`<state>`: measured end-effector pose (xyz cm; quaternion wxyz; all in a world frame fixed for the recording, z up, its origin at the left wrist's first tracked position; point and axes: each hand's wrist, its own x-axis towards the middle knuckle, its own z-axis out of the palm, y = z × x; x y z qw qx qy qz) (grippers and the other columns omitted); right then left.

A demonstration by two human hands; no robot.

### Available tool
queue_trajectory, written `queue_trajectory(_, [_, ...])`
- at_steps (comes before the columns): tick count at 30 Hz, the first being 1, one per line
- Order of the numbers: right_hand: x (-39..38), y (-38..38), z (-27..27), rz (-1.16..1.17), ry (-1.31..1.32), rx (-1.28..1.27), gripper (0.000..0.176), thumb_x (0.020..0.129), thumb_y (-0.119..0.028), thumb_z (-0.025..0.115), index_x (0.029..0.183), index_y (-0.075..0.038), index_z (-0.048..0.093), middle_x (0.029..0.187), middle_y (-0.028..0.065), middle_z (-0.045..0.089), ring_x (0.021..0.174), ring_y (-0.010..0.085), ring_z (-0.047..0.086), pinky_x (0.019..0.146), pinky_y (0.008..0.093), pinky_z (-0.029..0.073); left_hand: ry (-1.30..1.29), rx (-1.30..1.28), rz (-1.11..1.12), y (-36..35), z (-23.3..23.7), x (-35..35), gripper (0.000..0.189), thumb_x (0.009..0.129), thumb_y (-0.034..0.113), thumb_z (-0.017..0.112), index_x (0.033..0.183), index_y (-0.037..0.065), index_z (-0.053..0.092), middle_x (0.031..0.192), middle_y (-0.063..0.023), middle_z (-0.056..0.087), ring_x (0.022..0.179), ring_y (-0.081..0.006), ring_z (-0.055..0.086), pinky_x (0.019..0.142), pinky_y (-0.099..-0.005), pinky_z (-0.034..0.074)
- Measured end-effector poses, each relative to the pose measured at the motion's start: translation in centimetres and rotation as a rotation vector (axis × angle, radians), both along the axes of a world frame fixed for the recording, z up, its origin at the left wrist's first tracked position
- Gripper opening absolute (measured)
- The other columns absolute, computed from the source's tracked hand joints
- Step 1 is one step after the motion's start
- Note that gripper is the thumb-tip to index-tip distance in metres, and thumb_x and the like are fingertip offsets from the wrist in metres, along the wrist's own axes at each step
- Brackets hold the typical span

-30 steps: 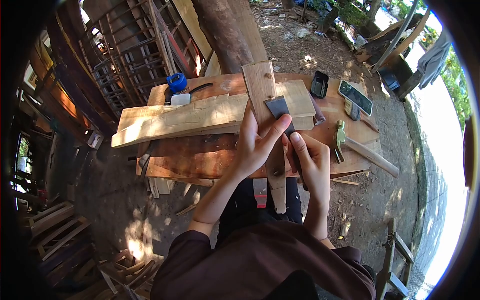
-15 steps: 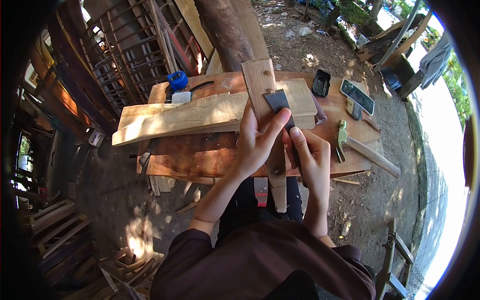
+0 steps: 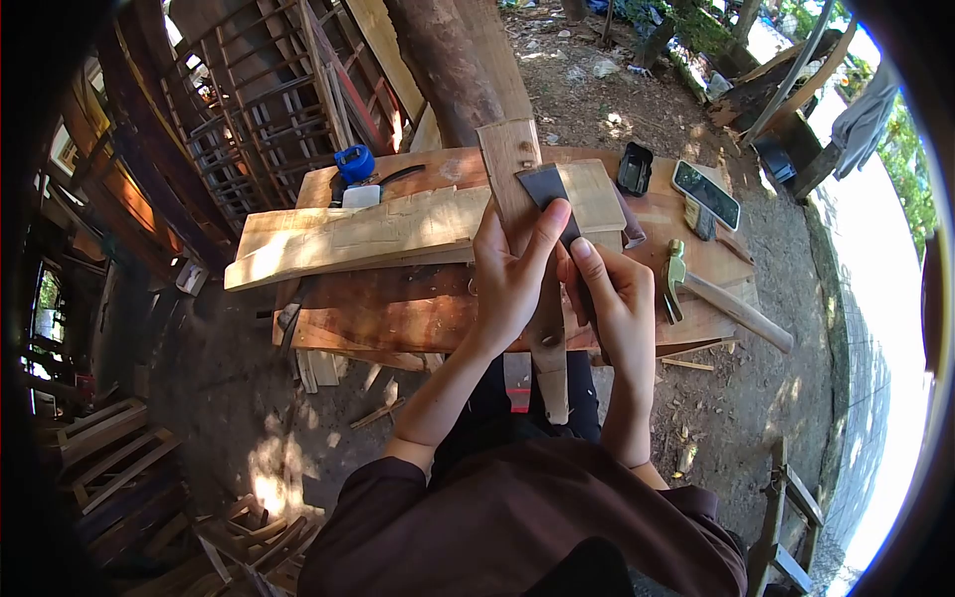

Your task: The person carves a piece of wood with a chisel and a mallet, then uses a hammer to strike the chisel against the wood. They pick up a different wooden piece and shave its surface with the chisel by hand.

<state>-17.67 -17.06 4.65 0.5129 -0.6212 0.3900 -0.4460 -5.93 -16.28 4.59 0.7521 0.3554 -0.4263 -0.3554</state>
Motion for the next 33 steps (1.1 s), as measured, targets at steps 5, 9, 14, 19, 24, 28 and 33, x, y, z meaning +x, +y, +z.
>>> queue_trajectory(5, [0.1,0.0,0.2,-0.022,-0.006,0.030,0.039,0.094,-0.027,0.054,0.068,0.001,0.062,0.049,-0.0017,0.047,0.046,0.0024,0.041,0.042,0.0213,0.031,0.045,0.035,0.001,0.0,0.3,-0.2,0.017,0.090,0.017,0.060,0.094,0.002,0.051,0.070,0.0001,0.057,0.051,-0.0037,0.050,0.046,-0.0184,0.039])
queue_trajectory(9, [0.0,-0.1,0.1,0.009,-0.020,0.033,0.038,0.094,-0.027,0.053,0.070,0.001,0.061,0.050,-0.0015,0.048,0.047,0.0025,0.042,0.043,0.0213,0.032,-0.002,0.019,0.043,-0.1,0.2,-0.2,0.017,0.090,0.016,0.060,0.093,0.002,0.052,0.070,0.0004,0.056,0.051,-0.0034,0.050,0.046,-0.0186,0.039])
queue_trajectory(14, [-1.6,-0.8,-0.5,0.160,-0.053,0.025,0.031,0.093,-0.025,0.055,0.079,0.002,0.062,0.058,-0.0003,0.054,0.053,0.0033,0.049,0.047,0.0202,0.038,0.001,0.016,0.001,0.0,-0.2,-0.3,0.017,0.090,0.016,0.060,0.095,0.001,0.052,0.072,-0.0003,0.057,0.053,-0.0040,0.051,0.046,-0.0187,0.040])
queue_trajectory(19, [-3.0,-0.1,-0.3,0.239,-0.099,0.021,0.043,0.082,-0.020,0.071,0.112,0.002,0.050,0.093,0.0095,0.059,0.080,0.0126,0.062,0.064,0.0253,0.050,0.043,0.034,-0.062,0.2,-0.1,-0.1,0.020,0.090,0.015,0.059,0.099,0.001,0.049,0.075,-0.0020,0.056,0.052,-0.0062,0.052,0.046,-0.0198,0.042])
queue_trajectory(24, [-5.9,-0.8,-4.3,0.534,0.084,0.084,0.056,0.083,-0.017,0.069,0.126,0.002,0.037,0.103,0.0118,0.057,0.089,0.0154,0.060,0.069,0.0275,0.052,0.047,-0.040,-0.089,-0.2,-1.0,0.9,0.020,0.090,0.014,0.059,0.099,0.000,0.047,0.077,-0.0042,0.057,0.051,-0.0086,0.053,0.046,-0.0216,0.044])
queue_trajectory(28, [-4.8,3.1,-3.2,0.246,-0.226,0.104,0.040,0.087,-0.009,0.060,0.123,0.003,0.047,0.097,0.0104,0.058,0.077,0.0141,0.057,0.066,0.0283,0.049,-0.036,-0.016,-0.030,0.2,-0.4,0.9,0.022,0.089,0.012,0.061,0.101,0.000,0.047,0.080,-0.0047,0.058,0.054,-0.0088,0.055,0.047,-0.0217,0.047])
queue_trajectory(33, [-4.7,5.0,-3.7,0.059,0.162,-0.312,0.051,0.081,-0.003,0.062,0.130,-0.001,0.048,0.083,0.0132,0.057,0.066,0.0235,0.055,0.063,0.0319,0.046,-0.086,-0.023,-0.029,0.2,-0.9,1.2,0.030,0.087,0.014,0.063,0.106,0.000,0.044,0.085,-0.0041,0.058,0.064,-0.0077,0.057,0.052,-0.0205,0.048])
